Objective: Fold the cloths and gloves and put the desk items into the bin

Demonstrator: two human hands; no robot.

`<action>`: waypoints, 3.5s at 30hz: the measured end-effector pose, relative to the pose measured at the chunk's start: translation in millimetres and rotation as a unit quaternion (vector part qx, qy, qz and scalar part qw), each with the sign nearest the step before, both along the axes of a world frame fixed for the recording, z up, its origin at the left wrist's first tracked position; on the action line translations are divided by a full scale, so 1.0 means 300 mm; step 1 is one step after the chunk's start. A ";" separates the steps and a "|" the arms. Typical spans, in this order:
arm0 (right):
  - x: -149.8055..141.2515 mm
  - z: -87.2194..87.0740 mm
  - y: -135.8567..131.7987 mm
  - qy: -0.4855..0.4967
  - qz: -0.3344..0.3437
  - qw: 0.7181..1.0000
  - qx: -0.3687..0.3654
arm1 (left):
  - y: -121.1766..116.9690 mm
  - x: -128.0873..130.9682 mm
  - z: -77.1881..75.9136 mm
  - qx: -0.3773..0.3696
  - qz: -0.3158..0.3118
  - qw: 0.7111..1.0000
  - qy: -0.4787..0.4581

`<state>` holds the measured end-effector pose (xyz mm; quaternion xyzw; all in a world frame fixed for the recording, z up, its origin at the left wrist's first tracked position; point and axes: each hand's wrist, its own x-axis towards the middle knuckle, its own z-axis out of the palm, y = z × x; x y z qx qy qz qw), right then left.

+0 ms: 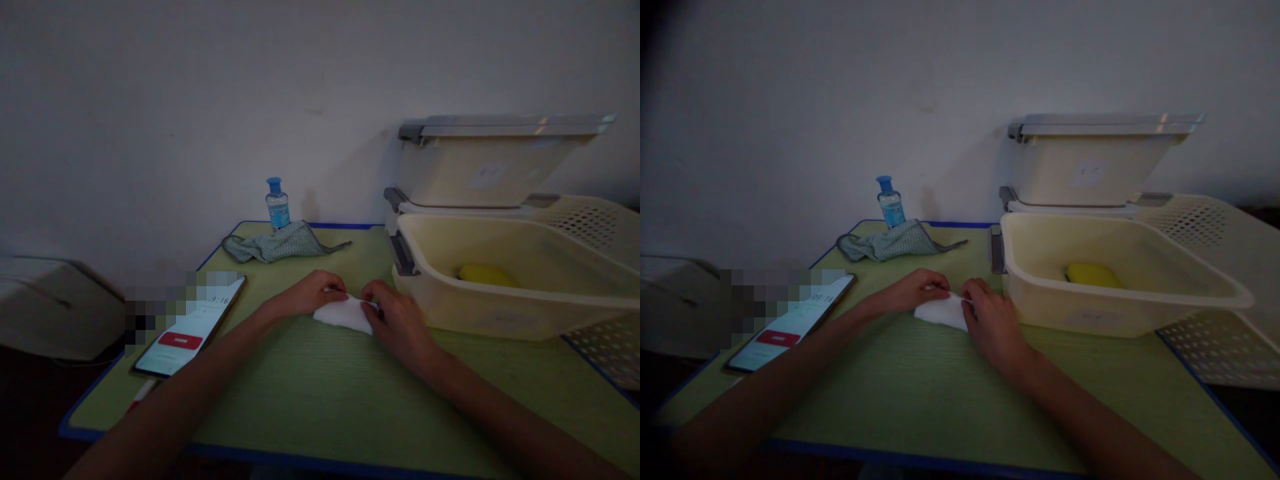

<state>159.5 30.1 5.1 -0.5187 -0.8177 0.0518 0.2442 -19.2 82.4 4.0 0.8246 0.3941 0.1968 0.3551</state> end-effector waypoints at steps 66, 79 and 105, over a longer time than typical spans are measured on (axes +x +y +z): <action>0.024 -0.005 -0.049 0.274 0.162 0.943 0.098 | -0.213 0.062 -0.004 -0.005 0.048 0.998 -0.051; -0.039 -0.009 -0.072 0.530 0.156 0.694 -0.462 | -0.276 0.147 0.013 -0.383 0.108 0.864 -0.307; -0.038 0.016 -0.076 0.613 0.143 0.630 -0.454 | -0.283 0.143 -0.002 -0.404 0.088 0.855 -0.313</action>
